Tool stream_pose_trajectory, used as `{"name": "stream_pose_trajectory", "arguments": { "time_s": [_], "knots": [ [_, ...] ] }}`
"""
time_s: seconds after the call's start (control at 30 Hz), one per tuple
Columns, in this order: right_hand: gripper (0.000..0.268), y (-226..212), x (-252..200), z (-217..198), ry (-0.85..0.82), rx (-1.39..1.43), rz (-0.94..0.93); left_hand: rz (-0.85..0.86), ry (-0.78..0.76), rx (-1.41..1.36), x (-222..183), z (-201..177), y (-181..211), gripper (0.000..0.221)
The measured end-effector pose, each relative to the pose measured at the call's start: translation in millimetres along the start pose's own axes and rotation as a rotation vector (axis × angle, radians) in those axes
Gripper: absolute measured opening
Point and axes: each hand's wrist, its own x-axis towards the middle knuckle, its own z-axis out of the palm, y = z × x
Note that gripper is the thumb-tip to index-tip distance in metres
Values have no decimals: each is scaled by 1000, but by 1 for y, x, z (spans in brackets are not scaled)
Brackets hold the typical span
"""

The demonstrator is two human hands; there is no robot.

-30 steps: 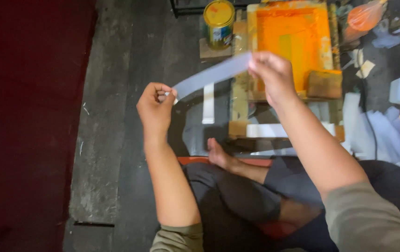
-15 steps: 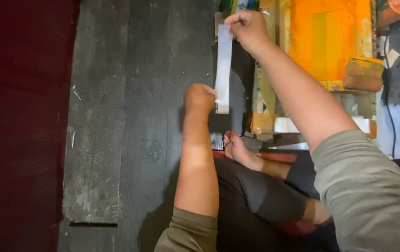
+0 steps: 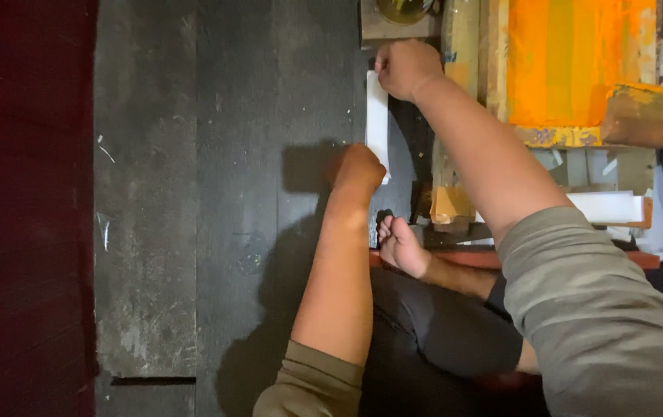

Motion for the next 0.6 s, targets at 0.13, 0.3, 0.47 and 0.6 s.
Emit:
{"name": "stream_pose_trajectory", "arguments": {
  "time_s": [0.13,0.3,0.47,0.6],
  "knots": [
    [15,7,-1,9,18,-41,-31,10,-30,-15,2,2,-4,21],
    [33,6,0,13,-86,-138,13,10,-103,145,-14,-11,4,29],
    [58,-2,-3,13,-186,-167,32,51,-110,65,-7,10,2,47],
    [72,-15,-4,9,-330,-94,9,66,-138,95,9,42,3,93]
  ]
}}
